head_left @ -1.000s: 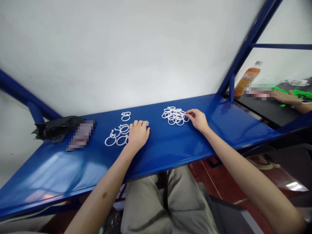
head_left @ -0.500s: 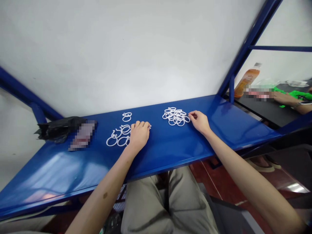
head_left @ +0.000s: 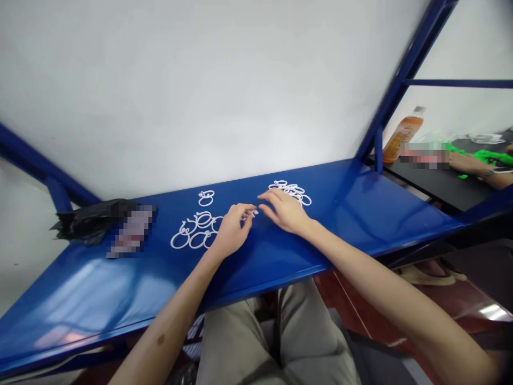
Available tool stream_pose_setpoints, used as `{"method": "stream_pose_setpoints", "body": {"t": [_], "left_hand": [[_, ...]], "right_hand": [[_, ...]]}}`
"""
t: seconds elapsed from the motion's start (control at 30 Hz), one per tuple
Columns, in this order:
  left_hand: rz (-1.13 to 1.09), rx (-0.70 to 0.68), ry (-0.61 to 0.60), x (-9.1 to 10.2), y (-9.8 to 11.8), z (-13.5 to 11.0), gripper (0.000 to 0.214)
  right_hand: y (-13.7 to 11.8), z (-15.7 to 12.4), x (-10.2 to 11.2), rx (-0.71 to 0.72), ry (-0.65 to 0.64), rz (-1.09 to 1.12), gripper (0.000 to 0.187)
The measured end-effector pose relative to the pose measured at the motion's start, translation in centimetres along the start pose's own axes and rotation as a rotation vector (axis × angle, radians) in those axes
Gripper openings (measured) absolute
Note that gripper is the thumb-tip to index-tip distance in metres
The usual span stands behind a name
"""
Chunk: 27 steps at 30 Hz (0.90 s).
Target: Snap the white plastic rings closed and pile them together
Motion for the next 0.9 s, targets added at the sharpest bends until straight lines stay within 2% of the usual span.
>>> {"method": "stream_pose_setpoints", "body": {"t": [0.07,0.17,0.23,0.33,0.5,0.6,0.9], "left_hand": [[-0.282,0.187,0.04,0.6,-1.4,0.2,0.02],[-0.647,0.433,0.041,0.2,-3.0,0.1,0.02],[-0.81,0.529,0.031,-0.3,-3.2,-0.2,0.022],[-0.924,0.585,0.055,-0.5,-3.1,-0.3,0.025],[-0.927,0.57,0.099,-0.3,-3.1,-0.3,0.033],[-0.901,0.565,0.108,-0.3,-3.5,-0.3,0.035],[-0.557,0.471,0.126,0.1,-3.8,-0.2,0.034]], "right_hand": [[-1.0,0.1,-2.3,-0.047,-0.058,0.078,0.028],[-0.9,-0.8,-4.3,-0.148,-0.095,0.159,0.03],[-0.4,-1.5,-4.6,-0.211,-0.091,0.203,0.029],[0.4,-2.0,-3.9,-0.285,-0.028,0.262,0.029],[0.4,-1.8,-3.0,-0.274,0.045,0.288,0.02],[0.3,-1.6,-2.8,-0.24,0.088,0.305,0.021],[0.4,-2.0,-3.6,-0.163,0.046,0.226,0.028]]}}
Point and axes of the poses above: each hand's wrist, its own z-axis towards the middle knuckle, its own x-axis out of the back of the hand, y = z × x, the point moved 10 cm from there along z, towards the middle knuckle, and after that the axes turned 11 degrees about y, right-handed, at the moved point
